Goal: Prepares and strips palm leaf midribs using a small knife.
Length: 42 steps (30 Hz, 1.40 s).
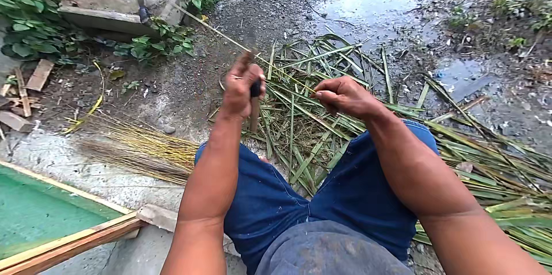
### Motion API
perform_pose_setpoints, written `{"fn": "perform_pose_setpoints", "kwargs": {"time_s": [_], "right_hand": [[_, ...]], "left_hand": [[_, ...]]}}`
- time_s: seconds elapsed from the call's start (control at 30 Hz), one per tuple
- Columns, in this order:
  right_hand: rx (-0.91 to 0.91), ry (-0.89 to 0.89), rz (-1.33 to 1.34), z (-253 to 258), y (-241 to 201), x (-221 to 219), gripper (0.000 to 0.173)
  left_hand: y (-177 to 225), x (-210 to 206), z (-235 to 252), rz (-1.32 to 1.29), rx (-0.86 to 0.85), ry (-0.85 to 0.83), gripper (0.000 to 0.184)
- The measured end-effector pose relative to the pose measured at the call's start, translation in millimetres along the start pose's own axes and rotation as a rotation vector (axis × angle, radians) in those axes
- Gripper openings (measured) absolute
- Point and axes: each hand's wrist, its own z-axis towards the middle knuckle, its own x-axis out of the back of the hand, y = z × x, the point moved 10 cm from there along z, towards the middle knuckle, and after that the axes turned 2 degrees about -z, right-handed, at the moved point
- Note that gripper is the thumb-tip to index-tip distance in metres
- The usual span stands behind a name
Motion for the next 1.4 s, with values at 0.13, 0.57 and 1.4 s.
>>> {"fn": "perform_pose_setpoints", "kwargs": {"time_s": [0.13,0.57,1.4], "right_hand": [[0.049,0.044,-0.025,-1,-8,2,0.022],[0.044,-0.055,-0.078,-15,0,15,0.021],[0.148,0.148,-0.446,8,-10,15,0.022]], "left_hand": [[-19,-25,-1,0.028,0.09,-0.068,0.046],[19,57,25,-0.152,-0.063,0.257,0.03],[2,7,12,-0.106,-0.099,0.11,0.045]]}}
